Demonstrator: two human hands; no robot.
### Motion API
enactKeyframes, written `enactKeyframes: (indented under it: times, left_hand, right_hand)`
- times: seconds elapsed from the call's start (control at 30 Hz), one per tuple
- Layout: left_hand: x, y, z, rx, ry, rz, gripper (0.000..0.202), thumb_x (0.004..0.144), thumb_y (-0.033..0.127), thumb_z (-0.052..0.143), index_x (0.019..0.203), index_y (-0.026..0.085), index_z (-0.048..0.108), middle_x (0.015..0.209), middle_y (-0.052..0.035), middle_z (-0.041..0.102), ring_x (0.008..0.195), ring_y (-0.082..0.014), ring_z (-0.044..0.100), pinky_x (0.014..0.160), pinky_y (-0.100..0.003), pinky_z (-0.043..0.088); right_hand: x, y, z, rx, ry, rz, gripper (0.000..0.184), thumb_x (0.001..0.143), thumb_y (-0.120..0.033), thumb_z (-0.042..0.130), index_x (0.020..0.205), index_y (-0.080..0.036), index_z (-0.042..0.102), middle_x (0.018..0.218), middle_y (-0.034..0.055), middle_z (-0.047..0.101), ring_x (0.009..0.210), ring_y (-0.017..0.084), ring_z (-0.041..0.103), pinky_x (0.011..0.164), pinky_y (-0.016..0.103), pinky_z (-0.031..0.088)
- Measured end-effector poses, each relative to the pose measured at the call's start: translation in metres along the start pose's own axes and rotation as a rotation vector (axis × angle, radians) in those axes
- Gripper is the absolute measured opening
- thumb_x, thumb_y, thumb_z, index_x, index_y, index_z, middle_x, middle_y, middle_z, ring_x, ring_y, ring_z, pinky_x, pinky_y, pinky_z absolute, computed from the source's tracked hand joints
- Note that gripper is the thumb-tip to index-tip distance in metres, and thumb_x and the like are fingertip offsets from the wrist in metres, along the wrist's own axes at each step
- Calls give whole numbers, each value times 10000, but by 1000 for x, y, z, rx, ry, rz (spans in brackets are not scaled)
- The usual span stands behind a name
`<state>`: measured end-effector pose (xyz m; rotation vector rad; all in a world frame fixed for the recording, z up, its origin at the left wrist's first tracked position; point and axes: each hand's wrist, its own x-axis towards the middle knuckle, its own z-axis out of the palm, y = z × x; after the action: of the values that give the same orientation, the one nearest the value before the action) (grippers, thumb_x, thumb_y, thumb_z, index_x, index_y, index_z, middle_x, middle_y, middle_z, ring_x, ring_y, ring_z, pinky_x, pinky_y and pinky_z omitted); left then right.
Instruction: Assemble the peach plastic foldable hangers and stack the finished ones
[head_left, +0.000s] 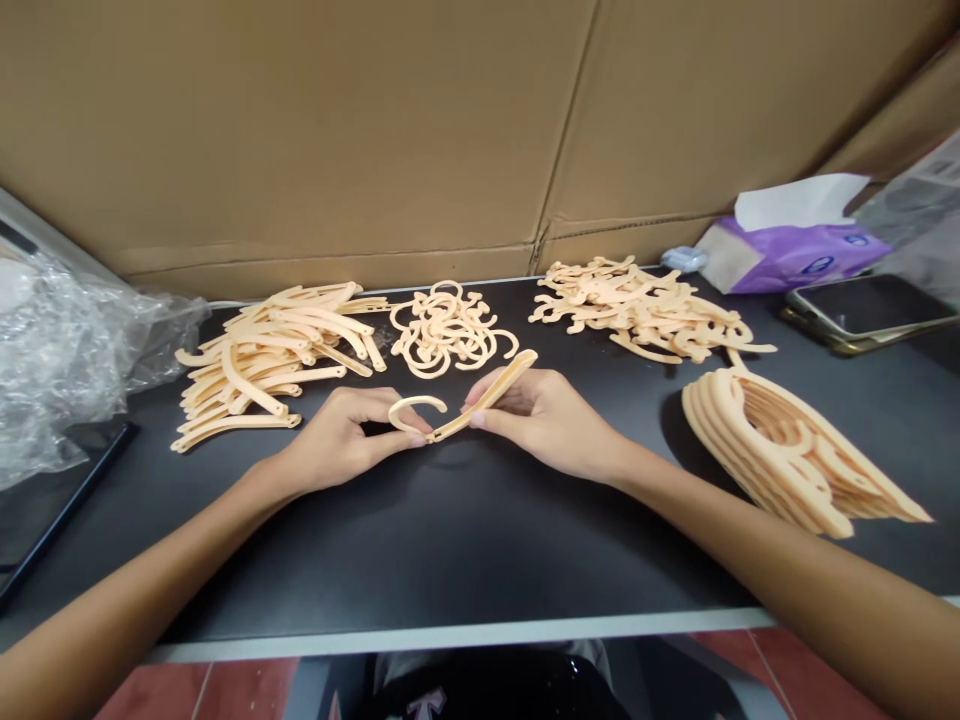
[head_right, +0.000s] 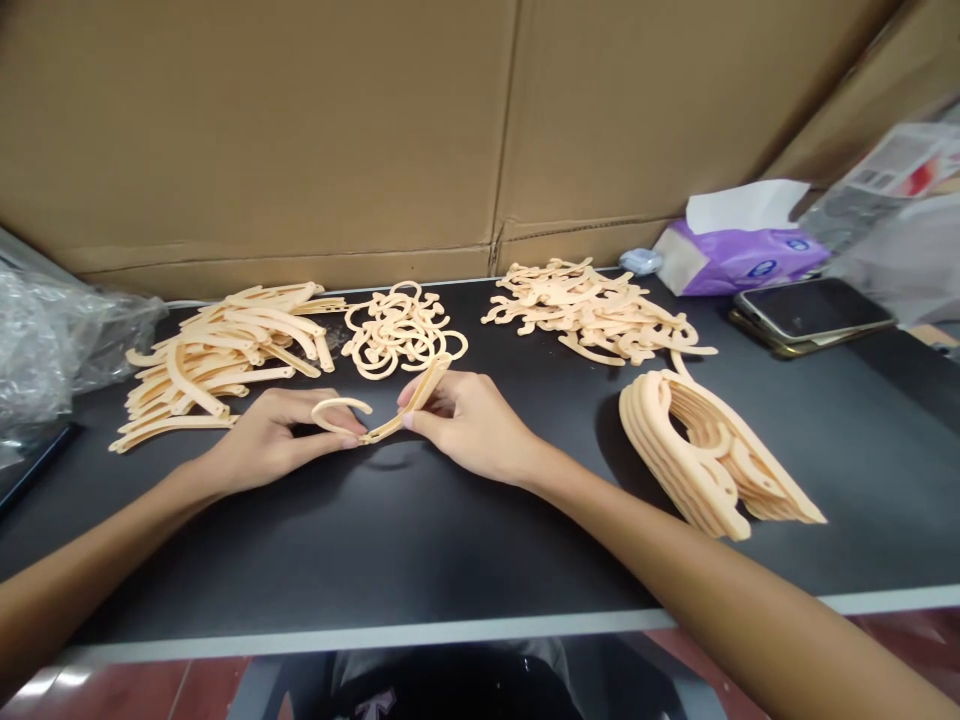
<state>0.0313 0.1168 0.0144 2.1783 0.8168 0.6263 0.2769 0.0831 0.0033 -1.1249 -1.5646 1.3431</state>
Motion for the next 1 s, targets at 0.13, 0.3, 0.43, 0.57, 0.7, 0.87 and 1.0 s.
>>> enactKeyframes:
  times: [0.13, 0.3, 0.43, 0.57, 0.7, 0.87, 1.0]
  left_hand:
    - [-4, -8, -1, 4, 0, 167, 120, 881, 183, 715, 949, 228, 803, 865, -43, 778, 785, -162, 702, 720, -247, 546]
    - [-10, -11, 0, 43, 26, 290, 173, 875, 99, 696, 989, 197, 781, 887, -56, 774, 806, -166, 700, 727, -264, 555]
    - [-12, -12, 2, 74, 40, 327, 184, 854, 63, 700, 983, 178, 762, 879, -66, 772, 808, -176, 698, 731, -280, 556]
    - [-13, -12, 3, 82, 44, 315, 199, 848, 57, 704, 1003, 176, 745, 882, -64, 765, 810, -174, 694, 738, -283, 553]
    - [-11, -10, 3, 69, 0, 298, 184, 861, 74, 701, 1003, 181, 748, 903, -66, 758, 834, -172, 686, 756, -281, 547]
    - [-9, -8, 1, 58, -28, 288, 159, 873, 88, 695, 985, 180, 761, 913, -69, 749, 839, -164, 676, 757, -269, 542]
    - [-8, -6, 1, 53, -33, 286, 146, 878, 94, 690, 975, 176, 762, 885, -68, 752, 814, -161, 672, 740, -268, 539]
  right_hand:
    - [-1, -2, -3, -28, -14, 15, 119, 818, -245, 677, 906, -165, 664, 903, 49, 739, 861, 192, 714, 826, 338, 562]
    - [-2, -5, -3, -118, -12, -16, 97, 846, -220, 660, 908, -158, 702, 899, 42, 744, 816, 155, 702, 760, 270, 562]
    - [-3, -4, -2, -150, 5, -75, 69, 858, -214, 659, 873, -170, 710, 909, 36, 742, 801, 147, 702, 735, 259, 565]
    - [-4, -3, -2, -172, 9, -104, 57, 857, -198, 663, 873, -176, 713, 917, 32, 748, 815, 150, 705, 733, 259, 562]
    - [-5, -3, -1, -191, 14, -127, 71, 870, -211, 657, 878, -174, 717, 933, 37, 751, 838, 156, 707, 731, 261, 554]
    - [-5, -5, -1, -178, -21, -124, 92, 880, -238, 656, 905, -173, 717, 947, 44, 754, 852, 165, 715, 743, 273, 560]
    - [-4, -6, -4, -164, -56, -122, 91, 881, -228, 655, 929, -179, 715, 960, 38, 759, 865, 161, 720, 785, 274, 569]
